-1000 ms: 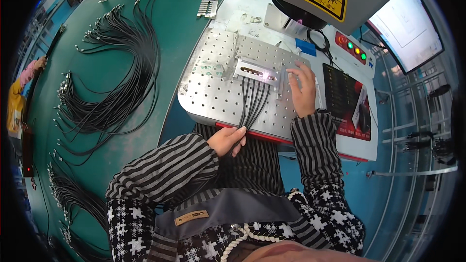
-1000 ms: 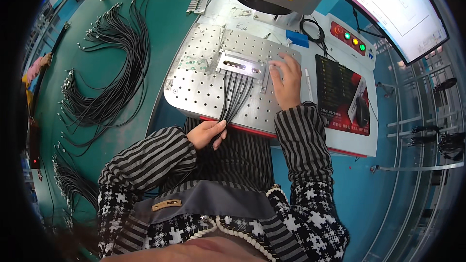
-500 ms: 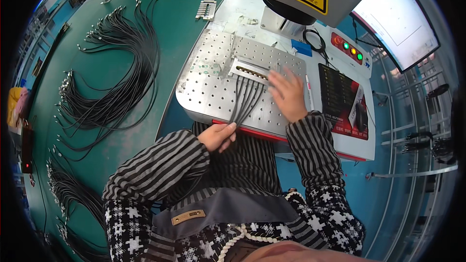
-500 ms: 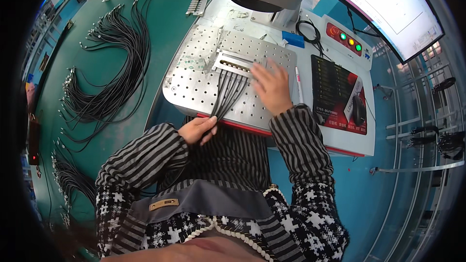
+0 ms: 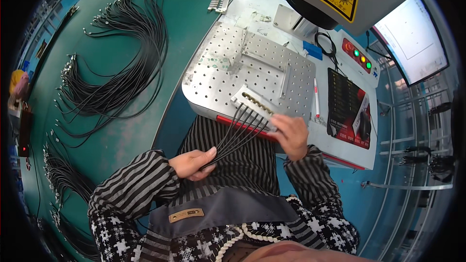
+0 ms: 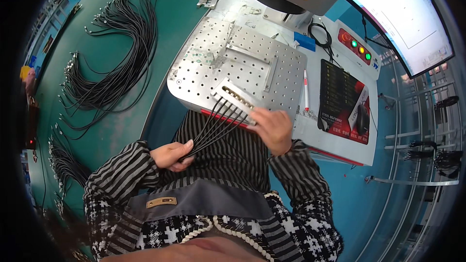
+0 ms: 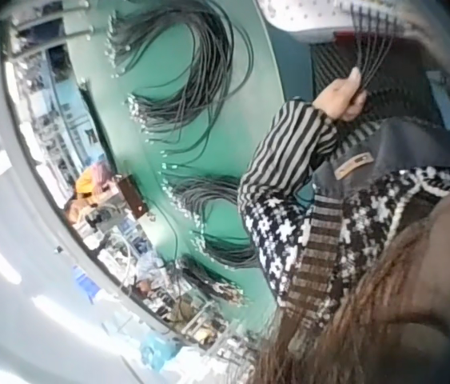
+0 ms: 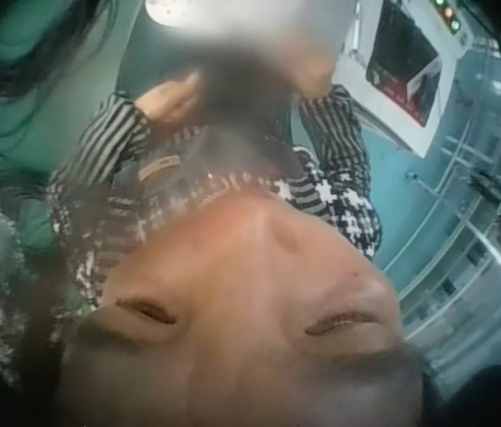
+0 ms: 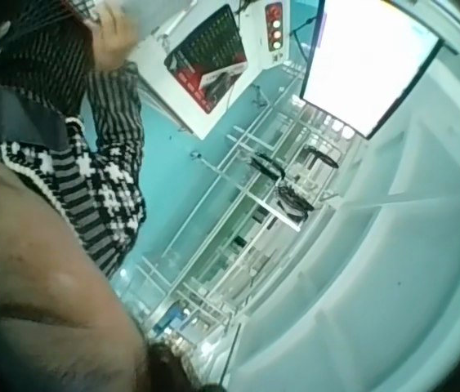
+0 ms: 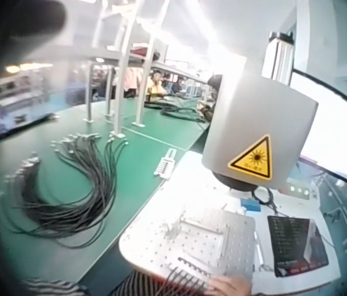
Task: The person places the connector ends of cables into slots on a metal fixture, covers them with a metal plate, marks the connectors under a laser machine, and removes the finished cables.
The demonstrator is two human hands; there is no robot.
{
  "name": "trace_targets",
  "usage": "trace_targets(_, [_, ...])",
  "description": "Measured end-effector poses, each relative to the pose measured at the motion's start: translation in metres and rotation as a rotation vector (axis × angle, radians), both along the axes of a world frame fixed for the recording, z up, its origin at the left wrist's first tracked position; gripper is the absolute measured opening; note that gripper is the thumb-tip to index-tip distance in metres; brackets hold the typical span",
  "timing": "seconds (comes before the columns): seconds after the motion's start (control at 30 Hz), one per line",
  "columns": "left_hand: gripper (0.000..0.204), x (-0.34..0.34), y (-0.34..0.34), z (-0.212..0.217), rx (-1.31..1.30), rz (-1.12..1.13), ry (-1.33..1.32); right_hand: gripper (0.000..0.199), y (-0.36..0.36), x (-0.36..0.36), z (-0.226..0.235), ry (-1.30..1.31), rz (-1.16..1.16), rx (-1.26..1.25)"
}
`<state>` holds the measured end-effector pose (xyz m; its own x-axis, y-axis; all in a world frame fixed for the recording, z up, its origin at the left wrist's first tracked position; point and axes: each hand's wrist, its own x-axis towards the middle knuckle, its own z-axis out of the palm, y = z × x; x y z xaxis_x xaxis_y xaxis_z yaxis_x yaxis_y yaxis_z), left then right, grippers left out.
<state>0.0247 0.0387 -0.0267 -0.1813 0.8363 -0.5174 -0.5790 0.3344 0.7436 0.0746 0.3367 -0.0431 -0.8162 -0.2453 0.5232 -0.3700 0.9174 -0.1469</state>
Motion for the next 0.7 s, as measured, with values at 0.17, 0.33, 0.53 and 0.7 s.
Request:
trace_targets(0.17, [0.056, -0.012, 0.021, 0.004, 0.072, 0.102, -0.147, 0.02, -0.01, -0.073, 0.095, -0.12, 0.243, -0.387])
trace_targets(0.33, [0.058, -0.023, 0.043, -0.039, 0.326, 0.081, -0.698, 0.018, -0.038, -0.17, 0.115, -0.392, 0.406, 0.166])
trace_targets(0.53, [0.057, -0.023, 0.047, -0.056, 0.331, 0.21, -0.73, 0.019, -0.084, -0.2, 0.047, -0.573, 0.246, 0.403])
trace_targets(0.7, [0.053, -0.017, 0.048, -0.028, 0.09, 0.432, -0.449, 0.019, -0.093, -0.155, 0.014, -0.191, 0.02, 0.397])
